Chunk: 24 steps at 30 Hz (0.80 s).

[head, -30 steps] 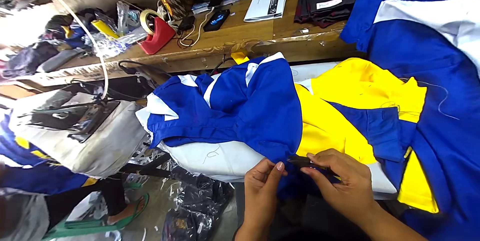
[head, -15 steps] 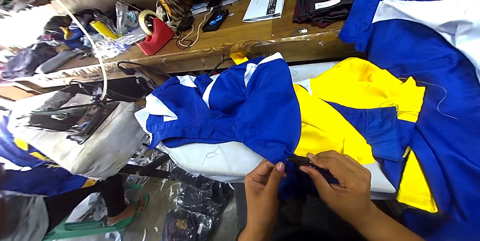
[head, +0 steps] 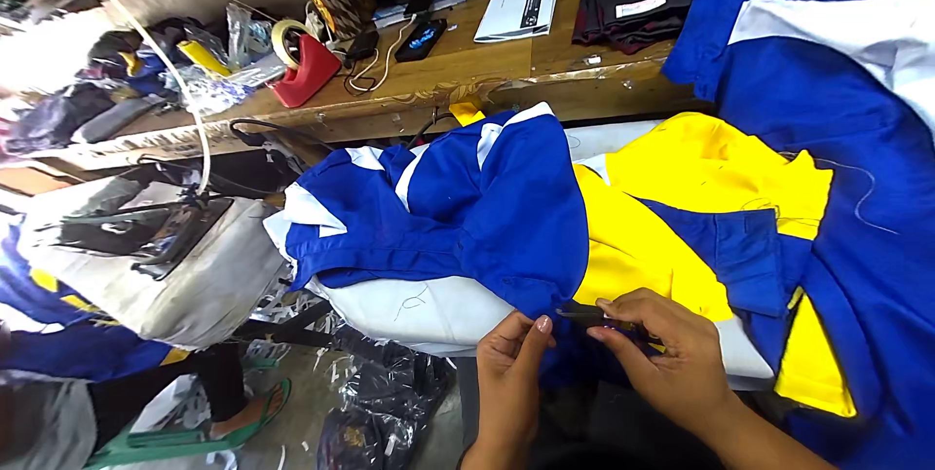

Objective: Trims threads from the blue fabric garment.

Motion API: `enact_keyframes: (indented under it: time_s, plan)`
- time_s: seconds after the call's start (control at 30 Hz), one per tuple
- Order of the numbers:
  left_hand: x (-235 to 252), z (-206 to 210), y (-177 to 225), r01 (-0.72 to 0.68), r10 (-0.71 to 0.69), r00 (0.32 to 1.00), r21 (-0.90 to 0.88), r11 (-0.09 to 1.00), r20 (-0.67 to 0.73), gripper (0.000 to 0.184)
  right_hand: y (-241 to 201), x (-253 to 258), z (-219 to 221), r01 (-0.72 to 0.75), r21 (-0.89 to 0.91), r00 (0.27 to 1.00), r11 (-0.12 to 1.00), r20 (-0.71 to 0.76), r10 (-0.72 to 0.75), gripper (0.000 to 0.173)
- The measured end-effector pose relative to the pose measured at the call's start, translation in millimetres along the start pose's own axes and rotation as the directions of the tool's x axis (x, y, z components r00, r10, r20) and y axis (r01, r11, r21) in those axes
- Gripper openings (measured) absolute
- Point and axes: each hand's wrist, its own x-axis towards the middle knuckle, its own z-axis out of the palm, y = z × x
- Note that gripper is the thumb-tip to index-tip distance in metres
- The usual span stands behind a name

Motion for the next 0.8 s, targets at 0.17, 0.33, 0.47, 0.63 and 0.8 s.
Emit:
enact_keyframes:
  time_s: [0.17,0.33,0.47,0.63,0.8]
  plan:
    - [0.2,-1.9,-0.8,-0.067,0.063,0.996,0.081,0.994,0.056,0.017,-2.0,2.8,-2.5,0.039,-0.046,0.999,0.998,0.018,-0.039,0.029]
    - [1.7,-7.1,0.9,-0.120,0.105,0.990,0.170,0.978,0.091,0.016,-4.2,5.7,-4.5,0.090,-0.116,0.996,0.989,0.016,-0.088,0.028]
    - [1.9,-9.3,0.1,-0.132,0.114,0.988,0.191,0.973,0.103,0.015,-2.4,5.6,-3.3,0.106,-0.103,0.994,0.989,0.007,-0.106,0.027]
    - [1.3,-8.2,1.2,-0.108,0.092,0.991,0.164,0.981,0.101,0.016,-0.9,4.5,-2.3,0.063,-0.021,0.998,0.998,0.025,-0.063,0.027]
    - [1.9,-6.6,4.4,-0.009,0.007,0.998,0.040,0.999,0.062,0.018,-5.7,4.4,-2.5,-0.085,0.185,0.996,0.979,-0.004,0.088,0.026]
